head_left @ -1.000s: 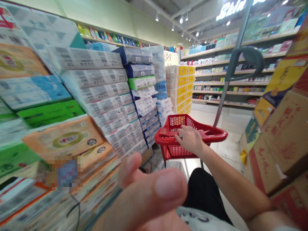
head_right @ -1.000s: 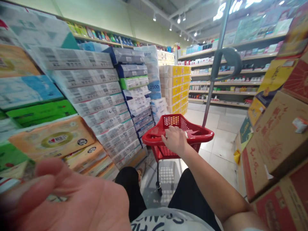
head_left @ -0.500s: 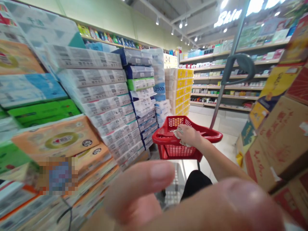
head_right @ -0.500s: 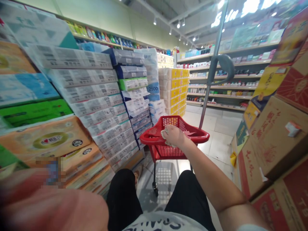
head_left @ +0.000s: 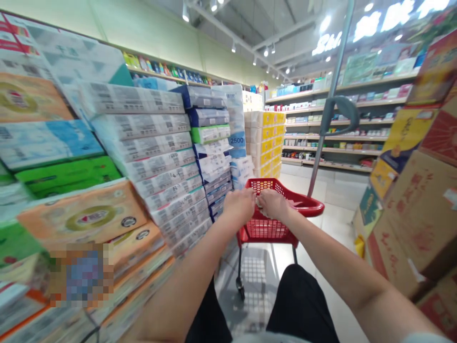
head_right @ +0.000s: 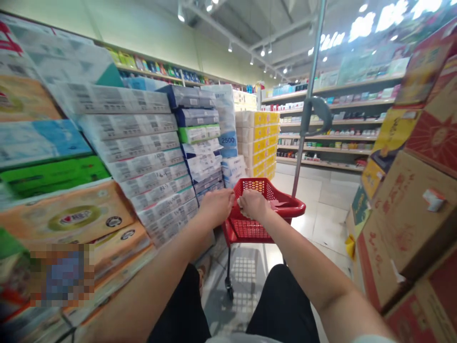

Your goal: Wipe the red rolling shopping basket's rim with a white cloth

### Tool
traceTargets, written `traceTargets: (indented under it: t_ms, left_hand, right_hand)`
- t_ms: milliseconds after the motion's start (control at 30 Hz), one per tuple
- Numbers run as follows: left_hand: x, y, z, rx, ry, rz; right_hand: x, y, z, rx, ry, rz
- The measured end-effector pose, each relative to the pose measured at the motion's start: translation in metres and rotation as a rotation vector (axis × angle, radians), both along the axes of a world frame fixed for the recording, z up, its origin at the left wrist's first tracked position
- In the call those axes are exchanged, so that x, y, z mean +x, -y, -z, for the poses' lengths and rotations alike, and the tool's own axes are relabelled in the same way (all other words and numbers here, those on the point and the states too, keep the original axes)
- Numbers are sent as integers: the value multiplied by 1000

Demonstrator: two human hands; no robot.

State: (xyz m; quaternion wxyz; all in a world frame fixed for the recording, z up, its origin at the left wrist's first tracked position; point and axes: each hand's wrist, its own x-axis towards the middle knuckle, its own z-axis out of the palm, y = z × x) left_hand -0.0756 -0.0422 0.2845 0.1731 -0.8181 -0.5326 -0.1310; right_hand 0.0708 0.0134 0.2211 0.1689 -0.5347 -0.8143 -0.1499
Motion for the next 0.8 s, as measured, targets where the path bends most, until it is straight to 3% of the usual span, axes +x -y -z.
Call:
traceTargets:
  t_ms: [33,100,200,333,467,600,667,800]
  left_hand:
    - [-7,-19,9,-52,-47,-63]
    - [-22,-49,32,-156,-152,-63]
    - [-33,-69,55,-155,-227,-43]
    - [-20,-79,53,-198,-236,-35]
    - [-14,-85,57,-175,-185,-22]
    - [-25,-84,73,-66,-66,-11]
    - [-27,-83,78,-38,-41,-13]
    - [-21,-82,79,7,-22,-67]
  right_hand:
    - [-1,1,-2,27,5,9]
    - [-3,-2,-4,35,53,-5]
    - [-5,-17,-13,-141,223,-62]
    - [-8,-39,-23,-234,237,29]
    - [-15,-26,-14,-153,167,128]
    - [-16,-12,-4,-26,100,26]
    - [-16,-20,-9,-105,142,-4]
    - [-23,-41,-22,-228,165,110]
